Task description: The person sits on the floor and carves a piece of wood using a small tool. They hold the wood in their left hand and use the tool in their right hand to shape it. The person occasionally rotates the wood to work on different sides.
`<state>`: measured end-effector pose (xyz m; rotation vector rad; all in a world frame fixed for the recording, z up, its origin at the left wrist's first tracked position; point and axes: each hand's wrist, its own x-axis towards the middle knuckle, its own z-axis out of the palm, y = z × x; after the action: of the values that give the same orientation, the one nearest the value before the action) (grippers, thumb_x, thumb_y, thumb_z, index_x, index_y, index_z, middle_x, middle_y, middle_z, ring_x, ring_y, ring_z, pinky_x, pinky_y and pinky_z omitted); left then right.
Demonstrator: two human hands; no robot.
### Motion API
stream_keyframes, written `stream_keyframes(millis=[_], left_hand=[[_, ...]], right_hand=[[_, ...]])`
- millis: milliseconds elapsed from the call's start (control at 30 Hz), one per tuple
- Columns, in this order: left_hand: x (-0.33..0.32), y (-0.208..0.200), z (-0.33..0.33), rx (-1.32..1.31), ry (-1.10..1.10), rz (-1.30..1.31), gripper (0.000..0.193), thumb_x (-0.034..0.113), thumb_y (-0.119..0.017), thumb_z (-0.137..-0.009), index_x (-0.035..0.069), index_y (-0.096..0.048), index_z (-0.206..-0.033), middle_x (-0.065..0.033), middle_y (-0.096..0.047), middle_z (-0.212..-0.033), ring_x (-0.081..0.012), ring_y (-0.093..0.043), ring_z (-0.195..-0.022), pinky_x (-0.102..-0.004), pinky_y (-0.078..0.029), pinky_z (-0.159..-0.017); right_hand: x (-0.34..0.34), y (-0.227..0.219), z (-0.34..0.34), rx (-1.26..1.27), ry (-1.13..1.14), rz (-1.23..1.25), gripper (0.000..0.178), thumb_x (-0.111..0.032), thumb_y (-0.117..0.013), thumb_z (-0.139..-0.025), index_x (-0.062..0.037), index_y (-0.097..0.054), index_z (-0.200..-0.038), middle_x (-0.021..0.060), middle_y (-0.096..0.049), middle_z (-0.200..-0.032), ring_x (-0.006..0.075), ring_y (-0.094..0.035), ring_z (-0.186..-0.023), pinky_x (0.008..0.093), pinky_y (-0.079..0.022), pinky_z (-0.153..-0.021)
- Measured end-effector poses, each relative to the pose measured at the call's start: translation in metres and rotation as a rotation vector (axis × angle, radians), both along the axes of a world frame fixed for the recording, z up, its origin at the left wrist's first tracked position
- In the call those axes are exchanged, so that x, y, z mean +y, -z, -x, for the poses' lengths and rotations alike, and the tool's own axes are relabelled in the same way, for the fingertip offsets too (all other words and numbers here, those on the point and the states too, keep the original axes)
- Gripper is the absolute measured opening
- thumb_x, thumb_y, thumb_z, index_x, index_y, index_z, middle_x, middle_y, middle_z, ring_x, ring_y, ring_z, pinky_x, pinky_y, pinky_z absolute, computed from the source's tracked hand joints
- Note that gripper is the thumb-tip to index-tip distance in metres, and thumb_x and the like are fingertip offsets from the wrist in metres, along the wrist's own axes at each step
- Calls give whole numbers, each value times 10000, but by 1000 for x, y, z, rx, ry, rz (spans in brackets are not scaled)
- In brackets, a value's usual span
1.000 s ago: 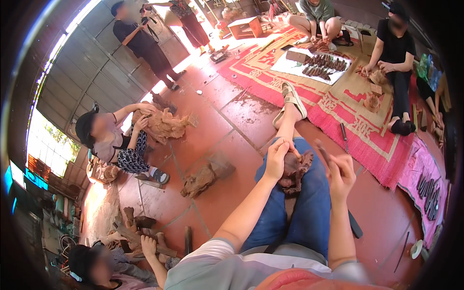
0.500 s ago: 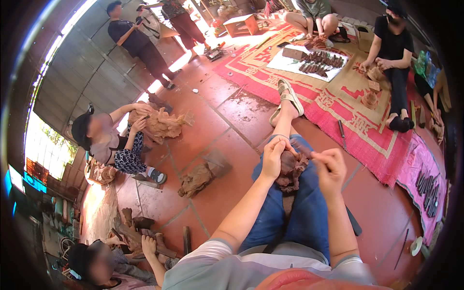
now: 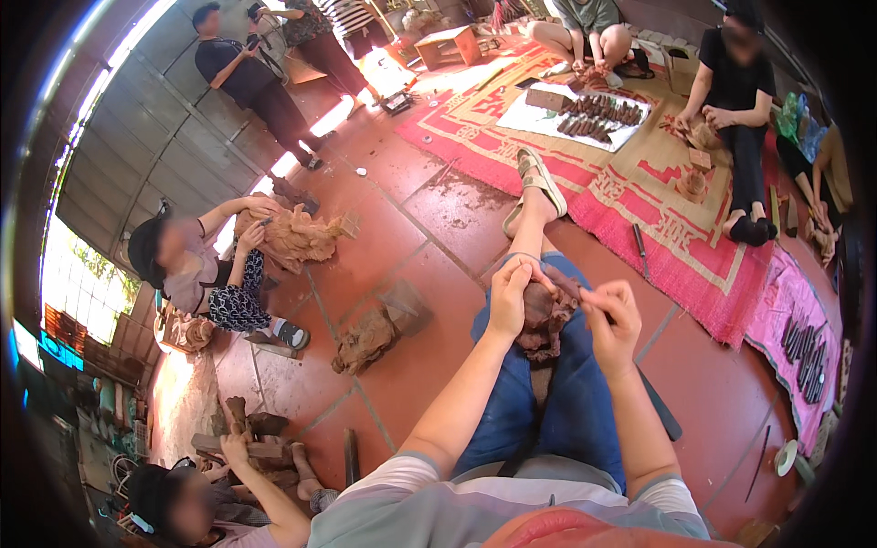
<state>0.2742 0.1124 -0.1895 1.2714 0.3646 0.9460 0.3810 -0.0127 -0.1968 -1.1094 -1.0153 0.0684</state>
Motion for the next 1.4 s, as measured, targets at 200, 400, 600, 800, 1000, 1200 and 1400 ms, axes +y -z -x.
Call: stream_keyframes(millis=[200, 400, 600, 800, 1000, 1200, 1400], left_hand=[[7, 4, -5, -15, 46, 22, 231, 144, -399, -923, 8, -507, -771, -105, -589, -691, -151, -573, -622, -257, -453, -646], [7, 8, 0, -14, 13, -31, 198, 157, -420, -903, 20, -506, -788, -87, -569, -722, -160, -572, -679, -265, -452, -695], [8, 6, -3, -40, 23, -10, 213, 120, -401, -920, 0, -505, -778, -81, -545, -711, -164, -594, -640, -259, -465, -628], [4, 6, 2, -26, 23, -24, 216, 126, -400, -924, 4, -504, -780, -78, -553, -728, -156, -592, -654, -256, -458, -665], [6, 3, 0, -3, -2, -13, 205, 146, -411, -905, 16, -505, -776, -86, -570, -728, -162, -580, -659, -265, -458, -678], [11, 6, -5, 32, -16, -50, 208, 153, -403, -894, 25, -505, -766, -95, -573, -699, -167, -575, -654, -271, -460, -664], [7, 2, 1, 47, -20, -24, 210, 163, -415, -887, 21, -511, -766, -91, -572, -696, -166, -572, -659, -272, -455, -687]], right_hand=[[-38, 80, -18, 238, -14, 178, 130, 59, -620, -793, -28, -668, -878, 36, -498, -810, 54, -477, -551, 182, -354, -455], [-12, -24, -7, 107, -5, 29, 132, 41, -640, -787, -30, -679, -891, 25, -512, -807, 56, -473, -558, 187, -357, -460], [-28, 50, -15, 125, -1, 103, 142, 41, -648, -778, -33, -682, -895, 28, -518, -811, 60, -481, -573, 179, -362, -474], [-23, -6, -9, 86, 109, 89, 127, 27, -663, -770, -35, -687, -878, 37, -527, -792, 82, -500, -604, 206, -380, -498], [-11, 15, -11, -85, 125, 124, 132, 16, -662, -774, -37, -689, -892, 46, -525, -774, 100, -508, -636, 216, -386, -521], [-63, 87, -29, 355, 197, 273, 79, -2, -638, -809, -24, -686, -869, 25, -511, -825, 48, -476, -568, 181, -356, -476], [-40, 7, -16, 293, 100, 65, 108, 18, -645, -793, -20, -685, -886, 21, -506, -833, 41, -465, -587, 174, -350, -481]])
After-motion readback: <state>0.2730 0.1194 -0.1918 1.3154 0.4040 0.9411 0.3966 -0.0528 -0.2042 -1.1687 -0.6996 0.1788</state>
